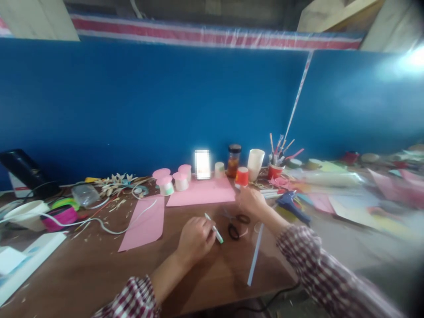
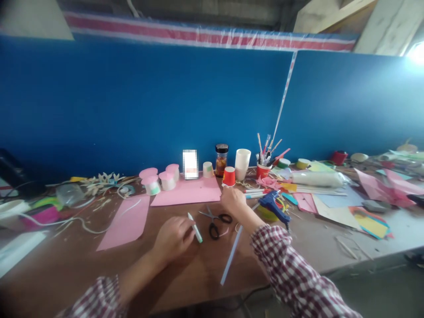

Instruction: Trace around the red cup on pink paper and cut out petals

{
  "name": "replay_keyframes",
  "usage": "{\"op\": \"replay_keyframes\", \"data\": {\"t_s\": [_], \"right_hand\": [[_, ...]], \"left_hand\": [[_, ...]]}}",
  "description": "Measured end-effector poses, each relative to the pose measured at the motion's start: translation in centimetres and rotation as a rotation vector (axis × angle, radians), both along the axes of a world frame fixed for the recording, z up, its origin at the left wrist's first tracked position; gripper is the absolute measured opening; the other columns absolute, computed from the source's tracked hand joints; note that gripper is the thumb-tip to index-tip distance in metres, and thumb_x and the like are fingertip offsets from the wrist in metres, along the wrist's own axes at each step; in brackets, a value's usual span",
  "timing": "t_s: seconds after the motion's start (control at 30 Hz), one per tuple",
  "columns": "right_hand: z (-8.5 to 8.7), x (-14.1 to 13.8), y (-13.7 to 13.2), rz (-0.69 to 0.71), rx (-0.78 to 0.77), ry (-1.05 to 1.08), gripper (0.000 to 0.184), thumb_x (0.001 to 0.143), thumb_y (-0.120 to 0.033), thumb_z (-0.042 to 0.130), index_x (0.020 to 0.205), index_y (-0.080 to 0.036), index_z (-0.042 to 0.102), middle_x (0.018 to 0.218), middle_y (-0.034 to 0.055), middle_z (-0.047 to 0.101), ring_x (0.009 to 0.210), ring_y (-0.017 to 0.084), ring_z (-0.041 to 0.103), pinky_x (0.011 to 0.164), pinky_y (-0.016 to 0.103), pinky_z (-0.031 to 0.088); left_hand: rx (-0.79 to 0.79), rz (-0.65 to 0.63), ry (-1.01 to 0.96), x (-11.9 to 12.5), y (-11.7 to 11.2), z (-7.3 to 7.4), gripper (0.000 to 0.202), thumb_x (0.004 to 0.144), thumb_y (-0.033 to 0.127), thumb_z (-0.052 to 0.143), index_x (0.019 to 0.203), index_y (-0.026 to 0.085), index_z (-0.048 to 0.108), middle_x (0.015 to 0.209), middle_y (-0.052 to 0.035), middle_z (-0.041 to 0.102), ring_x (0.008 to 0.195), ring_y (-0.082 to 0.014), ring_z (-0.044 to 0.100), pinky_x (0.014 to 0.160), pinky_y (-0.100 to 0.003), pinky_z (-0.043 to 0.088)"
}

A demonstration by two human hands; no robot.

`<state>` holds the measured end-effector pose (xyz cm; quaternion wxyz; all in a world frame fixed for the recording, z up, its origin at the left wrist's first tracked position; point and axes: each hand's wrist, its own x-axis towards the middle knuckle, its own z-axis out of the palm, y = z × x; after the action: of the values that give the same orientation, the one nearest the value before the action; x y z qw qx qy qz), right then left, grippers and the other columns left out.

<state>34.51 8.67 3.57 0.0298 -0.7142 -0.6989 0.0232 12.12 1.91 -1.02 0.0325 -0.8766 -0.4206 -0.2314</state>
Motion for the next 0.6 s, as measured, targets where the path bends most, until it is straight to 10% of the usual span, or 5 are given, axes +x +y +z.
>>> {"op": "replay_keyframes", "data": {"t_s": [0.37, 0.6], "right_hand": [[-0.7, 0.3, 4.5, -0.177, -0.043, 0.091, 0.031, 0.089, -0.030, 0.054, 0.116, -0.015, 0.053, 0.116, 0.0085, 0.056, 0.096, 0.020, 0.058, 0.080, 0.040, 0.050], [0.6, 0.7, 3.6, -0.019, -0.022, 0.338, 0.017, 0.086, -0.023, 0.055, 0.089, -0.008, 0.062, 0.087, 0.0108, 0.065, 0.082, 0.021, 0.063, 0.067, 0.029, 0.048]], "left_hand": [[0.198, -0.138, -0.253, -0.2, 3.4, -1.6, 0.015, 0.082, 0.017, 0.049, 0.091, 0.017, 0.061, 0.084, -0.0065, 0.065, 0.081, -0.0205, 0.055, 0.081, -0.037, 0.043], [-0.171, -0.009, -0.711, 0.0, 2.8, -1.5, 0.016, 0.083, 0.023, 0.051, 0.093, 0.020, 0.063, 0.093, -0.0061, 0.066, 0.088, -0.0185, 0.059, 0.083, -0.033, 0.045]]}}
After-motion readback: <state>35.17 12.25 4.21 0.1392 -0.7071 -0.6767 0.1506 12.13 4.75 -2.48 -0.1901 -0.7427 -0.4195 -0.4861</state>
